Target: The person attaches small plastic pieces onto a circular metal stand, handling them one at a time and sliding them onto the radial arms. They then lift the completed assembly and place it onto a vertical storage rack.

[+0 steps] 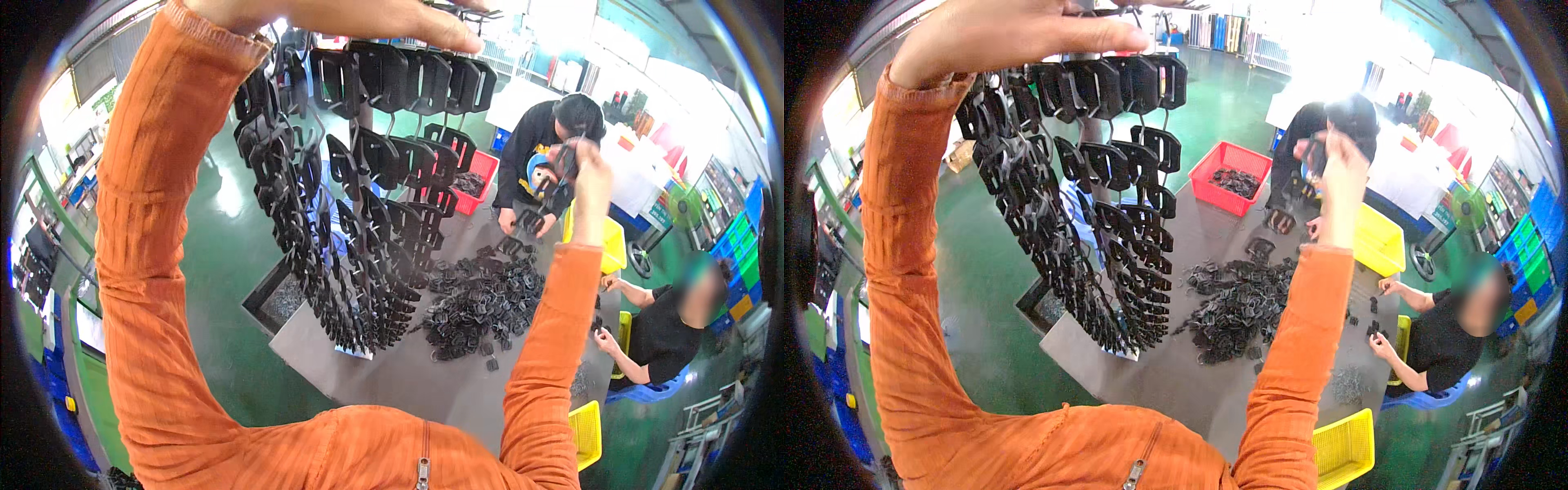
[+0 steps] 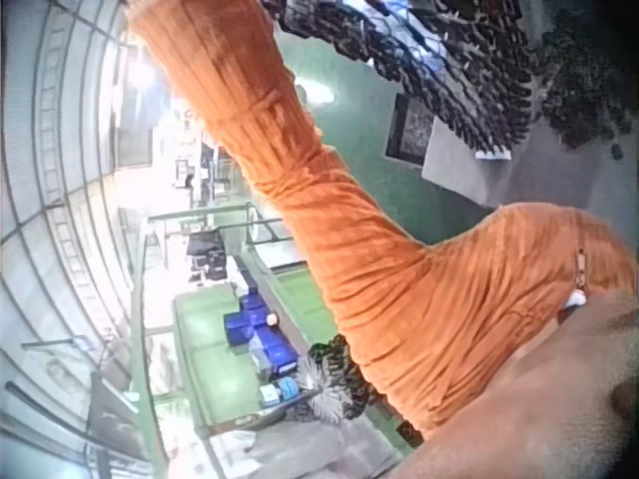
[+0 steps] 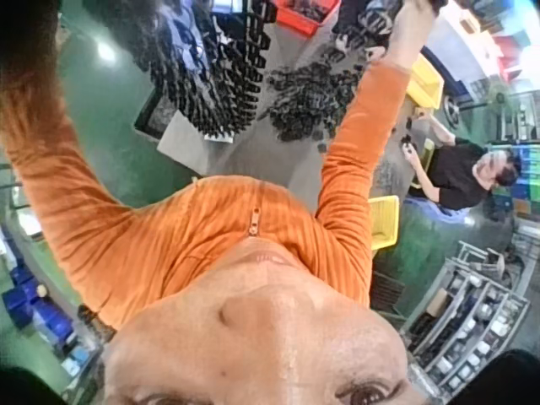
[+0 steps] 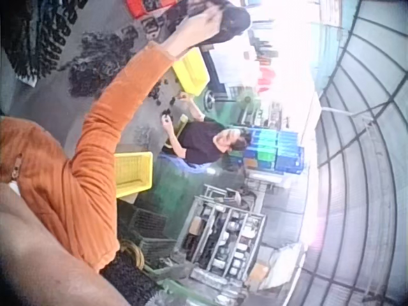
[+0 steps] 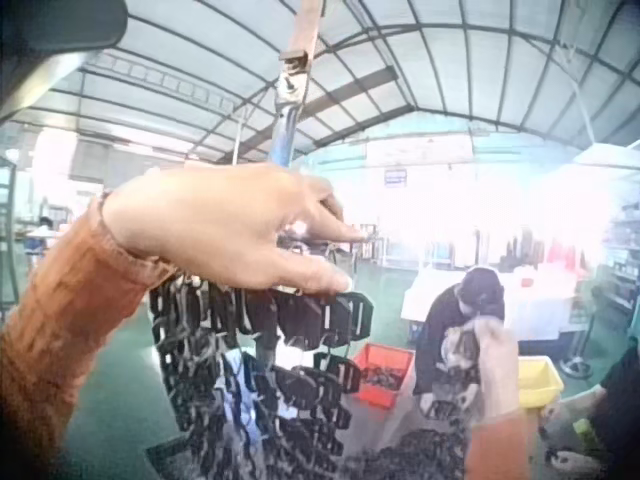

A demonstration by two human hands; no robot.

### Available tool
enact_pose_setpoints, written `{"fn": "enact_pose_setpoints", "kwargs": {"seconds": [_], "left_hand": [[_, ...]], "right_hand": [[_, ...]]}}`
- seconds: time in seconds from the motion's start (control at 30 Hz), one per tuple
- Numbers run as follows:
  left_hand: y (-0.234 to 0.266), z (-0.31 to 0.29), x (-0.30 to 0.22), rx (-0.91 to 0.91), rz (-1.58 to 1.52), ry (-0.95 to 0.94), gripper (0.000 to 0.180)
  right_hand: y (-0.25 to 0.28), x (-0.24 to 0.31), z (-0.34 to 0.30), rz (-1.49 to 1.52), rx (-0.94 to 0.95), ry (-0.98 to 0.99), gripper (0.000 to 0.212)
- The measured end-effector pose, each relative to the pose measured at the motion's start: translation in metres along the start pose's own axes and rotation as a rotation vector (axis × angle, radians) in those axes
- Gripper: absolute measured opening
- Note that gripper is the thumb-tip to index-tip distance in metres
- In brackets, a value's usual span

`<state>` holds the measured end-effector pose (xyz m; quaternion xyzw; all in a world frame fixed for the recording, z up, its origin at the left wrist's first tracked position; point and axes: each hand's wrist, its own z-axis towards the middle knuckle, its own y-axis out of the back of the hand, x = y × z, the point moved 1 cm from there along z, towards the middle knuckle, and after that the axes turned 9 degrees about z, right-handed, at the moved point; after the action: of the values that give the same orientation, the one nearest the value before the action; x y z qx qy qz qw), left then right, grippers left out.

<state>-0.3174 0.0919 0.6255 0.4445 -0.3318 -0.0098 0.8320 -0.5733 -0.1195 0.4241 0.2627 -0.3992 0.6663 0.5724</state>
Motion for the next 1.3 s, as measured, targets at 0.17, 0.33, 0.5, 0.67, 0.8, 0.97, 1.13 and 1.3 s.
{"fn": "enact_pose_setpoints", "kwargs": {"seconds": [0.17, 0.33, 0.5, 0.67, 0.8, 0.97, 1.13, 1.3], "left_hand": [[0.006, -0.003, -0.008, -0.040, -0.055, -0.013, 0.062], [0.002, 0.007, 0.014, 0.140, -0.150, -0.134, 0.068], [-0.026, 0.004, 0.047, -0.136, -0.183, -0.393, 0.058], [-0.013, -0.004, 0.020, -0.215, -0.279, -0.361, 0.045], [-0.014, -0.003, 0.019, -0.264, -0.318, -0.396, 0.039], [-0.019, 0.005, 0.017, -0.246, -0.160, -0.343, 0.035], [-0.013, -0.007, 0.026, -0.181, -0.184, -0.248, 0.036], [-0.033, -0.001, 0.024, -0.184, -0.152, -0.135, 0.038]], "right_hand": [[0.096, -0.137, -0.002, -0.839, -0.039, -0.042, 0.031], [-0.003, -0.063, -0.024, -0.681, 0.174, 0.183, 0.054], [-0.121, 0.106, -0.058, 0.223, 0.412, 0.146, 0.036], [-0.134, 0.124, -0.060, 0.068, 0.360, 0.227, 0.028], [-0.133, 0.133, -0.062, -0.119, 0.281, 0.192, 0.023], [-0.127, 0.135, -0.061, -0.187, 0.173, 0.265, 0.023], [-0.076, 0.093, -0.024, -0.249, 0.217, 0.575, 0.022], [0.005, 0.032, 0.026, -0.345, 0.035, 0.150, 0.025]]}}
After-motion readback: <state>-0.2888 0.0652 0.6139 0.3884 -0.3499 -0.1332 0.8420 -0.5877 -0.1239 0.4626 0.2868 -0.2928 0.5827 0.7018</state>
